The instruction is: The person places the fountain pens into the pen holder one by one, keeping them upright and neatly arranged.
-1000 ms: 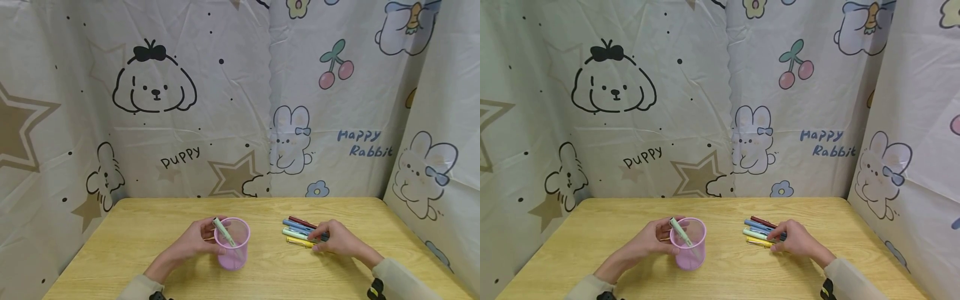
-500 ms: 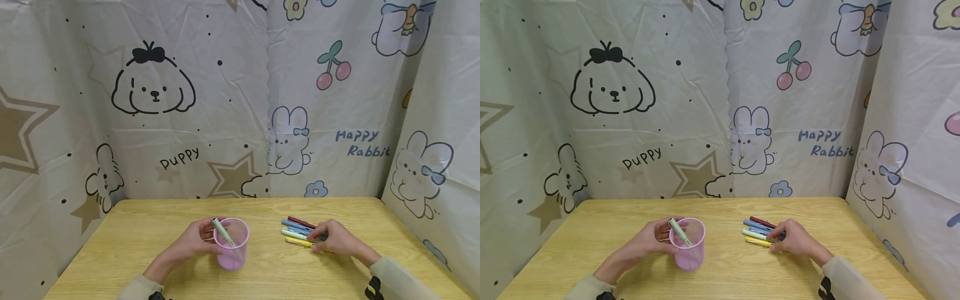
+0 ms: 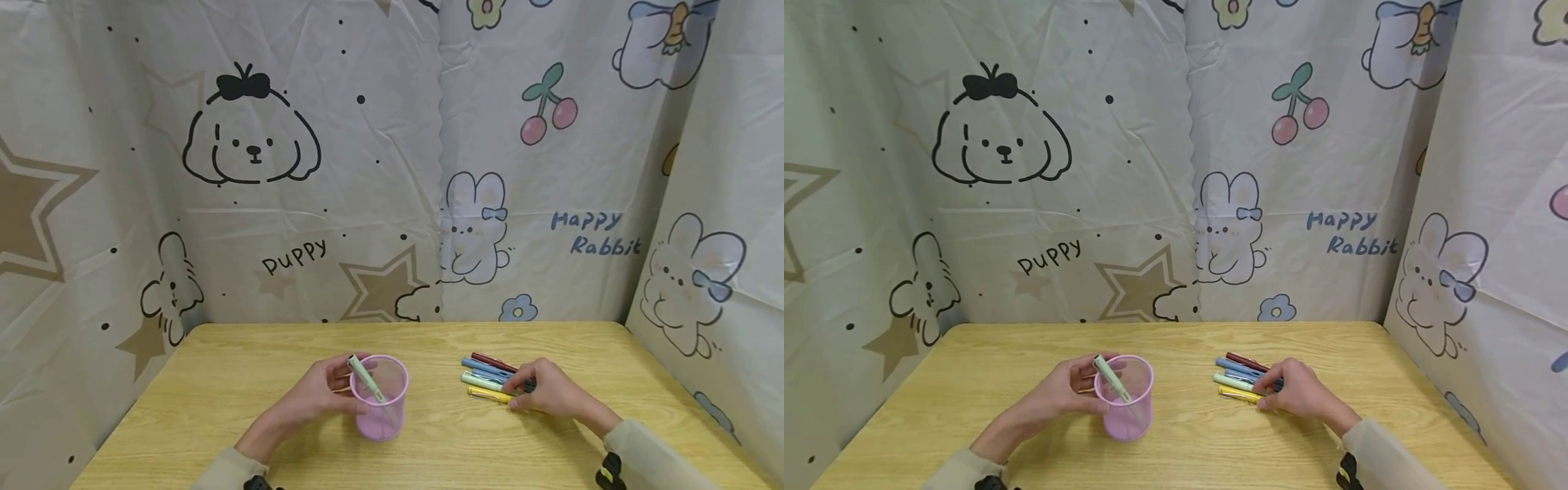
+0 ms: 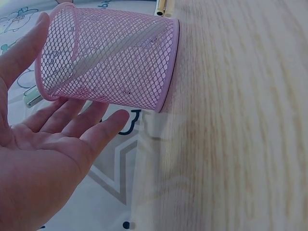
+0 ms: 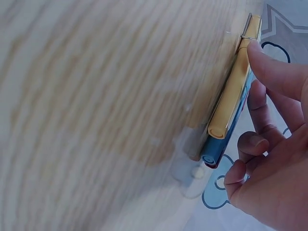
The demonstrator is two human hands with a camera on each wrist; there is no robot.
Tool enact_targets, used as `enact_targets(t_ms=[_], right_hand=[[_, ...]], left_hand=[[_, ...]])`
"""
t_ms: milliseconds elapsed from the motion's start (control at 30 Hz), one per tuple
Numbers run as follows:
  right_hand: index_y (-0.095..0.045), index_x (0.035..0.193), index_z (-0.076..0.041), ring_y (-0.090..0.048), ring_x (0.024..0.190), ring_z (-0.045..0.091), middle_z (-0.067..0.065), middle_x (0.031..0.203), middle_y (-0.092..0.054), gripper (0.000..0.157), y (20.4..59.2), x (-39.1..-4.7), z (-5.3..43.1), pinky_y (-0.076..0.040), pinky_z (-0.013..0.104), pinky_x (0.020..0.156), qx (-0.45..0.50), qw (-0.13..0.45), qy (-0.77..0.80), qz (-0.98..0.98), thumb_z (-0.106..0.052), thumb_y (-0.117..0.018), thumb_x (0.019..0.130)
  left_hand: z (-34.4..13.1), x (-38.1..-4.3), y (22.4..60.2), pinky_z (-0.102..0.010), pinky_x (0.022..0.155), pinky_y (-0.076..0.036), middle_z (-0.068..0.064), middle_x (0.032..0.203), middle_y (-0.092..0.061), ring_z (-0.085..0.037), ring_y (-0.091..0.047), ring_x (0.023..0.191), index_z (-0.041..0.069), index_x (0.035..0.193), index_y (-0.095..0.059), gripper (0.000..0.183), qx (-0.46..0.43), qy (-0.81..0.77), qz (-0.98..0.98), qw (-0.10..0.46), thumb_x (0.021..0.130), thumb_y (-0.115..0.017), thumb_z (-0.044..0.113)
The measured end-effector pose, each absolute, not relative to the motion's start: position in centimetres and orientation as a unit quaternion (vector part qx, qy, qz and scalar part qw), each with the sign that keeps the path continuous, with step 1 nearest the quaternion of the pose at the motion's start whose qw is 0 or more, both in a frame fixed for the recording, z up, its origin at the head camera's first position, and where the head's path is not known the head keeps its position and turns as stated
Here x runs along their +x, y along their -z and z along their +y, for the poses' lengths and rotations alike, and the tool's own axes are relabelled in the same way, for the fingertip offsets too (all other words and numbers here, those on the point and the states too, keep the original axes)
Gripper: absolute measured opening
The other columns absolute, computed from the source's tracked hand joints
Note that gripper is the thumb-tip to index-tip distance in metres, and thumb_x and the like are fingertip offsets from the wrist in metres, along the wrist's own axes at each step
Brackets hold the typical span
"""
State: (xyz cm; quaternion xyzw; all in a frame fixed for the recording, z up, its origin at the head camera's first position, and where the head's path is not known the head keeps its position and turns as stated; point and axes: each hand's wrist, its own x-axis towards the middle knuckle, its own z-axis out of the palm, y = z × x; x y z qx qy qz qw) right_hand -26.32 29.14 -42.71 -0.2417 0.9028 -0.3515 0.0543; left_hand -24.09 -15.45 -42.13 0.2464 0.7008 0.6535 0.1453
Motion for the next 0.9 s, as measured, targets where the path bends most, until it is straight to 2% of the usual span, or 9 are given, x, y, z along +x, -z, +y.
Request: enact_targets(t_ms=[300, 533, 700, 900], right_hand=[[-0.084, 0.097, -0.008, -0.054, 0.074, 0.013, -0.002, 0.083, -0.065, 0.014, 42.8, -26.2, 28.9, -0.044, 0.026, 0.064, -0.241, 0.062, 0.366, 0.897, -0.005, -0.088, 0.084], [-0.083, 0.093, -0.012, -0.055, 0.077, 0.011, -0.002, 0.085, -0.066, 0.012, 43.0, -26.0, 28.7, -0.045, 0.025, 0.067, -0.239, 0.071, 0.363, 0.898, -0.005, -0.088, 0.084], [-0.083, 0.091, -0.013, -0.057, 0.08, 0.01, -0.005, 0.086, -0.068, 0.011, 43.0, -25.5, 28.6, -0.048, 0.026, 0.071, -0.253, 0.069, 0.364, 0.894, -0.007, -0.088, 0.083], [-0.083, 0.091, -0.017, -0.065, 0.093, 0.015, -0.008, 0.093, -0.073, 0.016, 43.0, -25.0, 28.2, -0.055, 0.034, 0.085, -0.241, 0.068, 0.349, 0.903, -0.012, -0.093, 0.08]], left_hand=[[-15.5, -24.1, 42.1, -0.038, 0.104, -0.054, -0.03, 0.145, -0.056, -0.034, -0.061, 0.127, -0.006, 0.152, -0.048, 0.079, 0.243, -0.653, 0.702, 0.145, 0.084, -0.087, 0.002], [-15.5, -24.3, 42.3, -0.047, 0.111, -0.048, -0.029, 0.149, -0.054, -0.036, -0.059, 0.131, -0.007, 0.152, -0.046, 0.08, 0.249, -0.653, 0.7, 0.147, 0.084, -0.087, 0.002], [-15.5, -24.3, 42.3, -0.047, 0.112, -0.047, -0.028, 0.151, -0.052, -0.039, -0.056, 0.134, -0.009, 0.153, -0.044, 0.082, 0.252, -0.651, 0.702, 0.142, 0.084, -0.087, 0.001], [-15.4, -24.3, 42.3, -0.047, 0.113, -0.046, -0.024, 0.15, -0.055, -0.04, -0.057, 0.133, -0.008, 0.154, -0.044, 0.082, 0.252, -0.649, 0.704, 0.143, 0.084, -0.087, 0.002]])
